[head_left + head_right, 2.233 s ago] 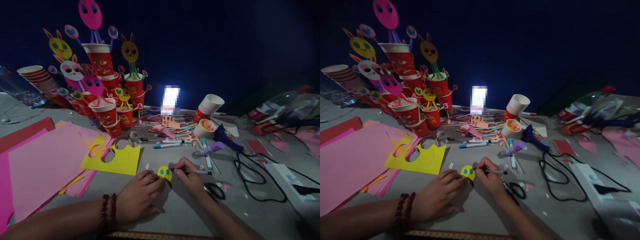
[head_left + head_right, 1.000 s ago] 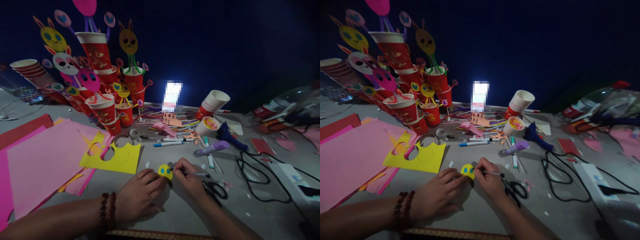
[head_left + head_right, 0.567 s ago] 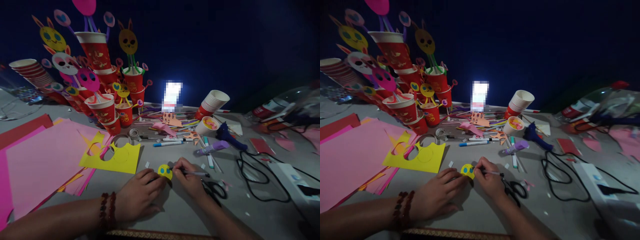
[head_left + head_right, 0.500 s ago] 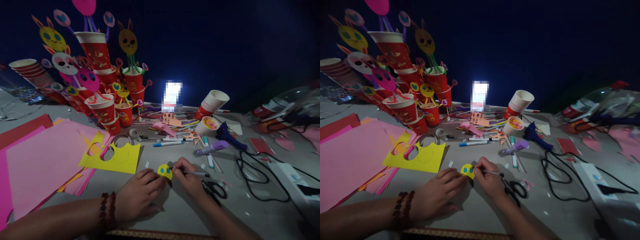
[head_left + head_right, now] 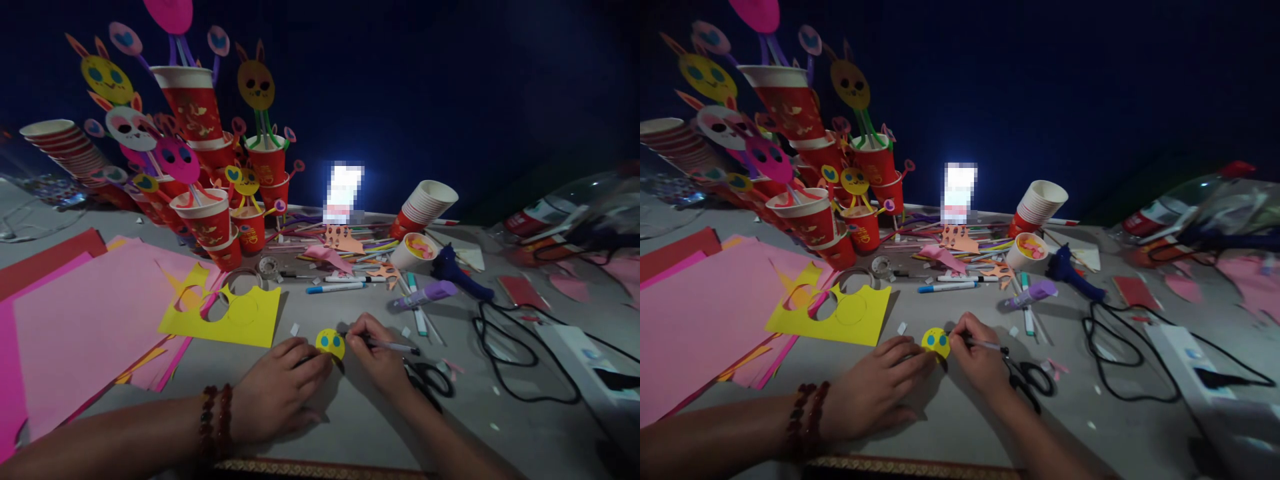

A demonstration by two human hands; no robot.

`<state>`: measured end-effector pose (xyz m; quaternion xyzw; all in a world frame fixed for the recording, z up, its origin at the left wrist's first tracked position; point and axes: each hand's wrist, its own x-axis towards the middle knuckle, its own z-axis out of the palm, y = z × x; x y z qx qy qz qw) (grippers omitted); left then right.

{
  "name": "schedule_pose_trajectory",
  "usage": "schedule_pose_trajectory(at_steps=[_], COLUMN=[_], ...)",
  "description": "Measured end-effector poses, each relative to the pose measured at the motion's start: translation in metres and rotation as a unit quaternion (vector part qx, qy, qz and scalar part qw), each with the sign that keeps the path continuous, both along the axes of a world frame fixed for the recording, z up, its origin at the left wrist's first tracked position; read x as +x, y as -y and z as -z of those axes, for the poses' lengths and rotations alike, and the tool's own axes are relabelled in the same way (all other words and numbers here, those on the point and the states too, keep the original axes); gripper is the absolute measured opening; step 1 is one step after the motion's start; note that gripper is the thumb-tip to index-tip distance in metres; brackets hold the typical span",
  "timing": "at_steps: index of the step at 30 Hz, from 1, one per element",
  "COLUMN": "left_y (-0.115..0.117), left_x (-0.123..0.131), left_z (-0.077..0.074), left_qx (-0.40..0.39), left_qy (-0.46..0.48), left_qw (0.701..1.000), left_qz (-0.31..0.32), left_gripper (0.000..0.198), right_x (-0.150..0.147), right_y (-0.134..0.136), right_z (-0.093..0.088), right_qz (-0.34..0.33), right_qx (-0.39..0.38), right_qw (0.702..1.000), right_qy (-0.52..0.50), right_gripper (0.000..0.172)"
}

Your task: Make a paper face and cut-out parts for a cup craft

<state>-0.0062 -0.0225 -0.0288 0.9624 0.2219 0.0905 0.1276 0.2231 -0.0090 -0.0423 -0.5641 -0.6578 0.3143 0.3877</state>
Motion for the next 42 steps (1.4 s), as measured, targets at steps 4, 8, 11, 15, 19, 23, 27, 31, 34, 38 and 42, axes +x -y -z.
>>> schedule_pose_trajectory(at_steps=[4, 8, 11, 15, 19, 23, 27, 31, 34, 38, 42], left_y=[0.0005, 0.0006, 0.0004, 0.0005, 0.0008, 0.0013, 0.0018, 0.0016, 0.0013, 0.0013, 0.0013], left_x=[0.0000, -0.0003, -0.0004, -0.0003, 0.0000, 0.0004, 0.0003, -0.0002, -0.0002, 0.0002, 0.0004], left_z=[0.0000, -0.0017, -0.0017, -0.0001, 0.0009, 0.0016, 0.0013, 0.0002, -0.0001, 0.0007, 0.0022], left_qx=[0.000, -0.002, 0.000, -0.002, -0.005, -0.004, -0.004, -0.005, -0.008, -0.009, -0.004], left_qy=[0.001, -0.010, -0.005, -0.001, 0.000, 0.004, 0.001, -0.003, -0.001, -0.006, -0.004], left_qw=[1.000, 1.000, 1.000, 1.000, 1.000, 1.000, 1.000, 1.000, 1.000, 1.000, 1.000], left_qz=[-0.002, -0.002, 0.000, -0.001, -0.004, -0.006, -0.007, -0.005, -0.007, -0.005, -0.003], left_gripper=[0.059, 0.062, 0.060, 0.059, 0.059, 0.057, 0.061, 0.060, 0.060, 0.060, 0.061], right_x=[0.0007, 0.0009, 0.0005, -0.0003, -0.0006, -0.0005, -0.0005, -0.0009, -0.0012, -0.0003, 0.0014], right_y=[0.0002, 0.0003, 0.0003, 0.0009, 0.0013, 0.0007, 0.0005, 0.0012, 0.0010, 0.0010, 0.0026], right_z=[0.0024, 0.0032, 0.0016, -0.0003, 0.0003, 0.0010, 0.0004, 0.0005, 0.0005, 0.0004, 0.0015], right_qz=[0.001, -0.003, -0.002, -0.002, 0.005, 0.001, 0.001, 0.003, 0.004, 0.005, 0.013], right_qx=[-0.005, -0.004, -0.002, -0.005, -0.005, -0.007, -0.003, -0.005, -0.003, 0.007, 0.024], right_qw=[1.000, 1.000, 1.000, 1.000, 1.000, 1.000, 1.000, 1.000, 1.000, 1.000, 1.000], right_qy=[0.002, -0.004, 0.001, 0.008, 0.016, 0.011, 0.019, 0.023, 0.018, 0.007, 0.000], right_gripper=[0.014, 0.014, 0.014, 0.015, 0.015, 0.015, 0.016, 0.015, 0.016, 0.016, 0.017])
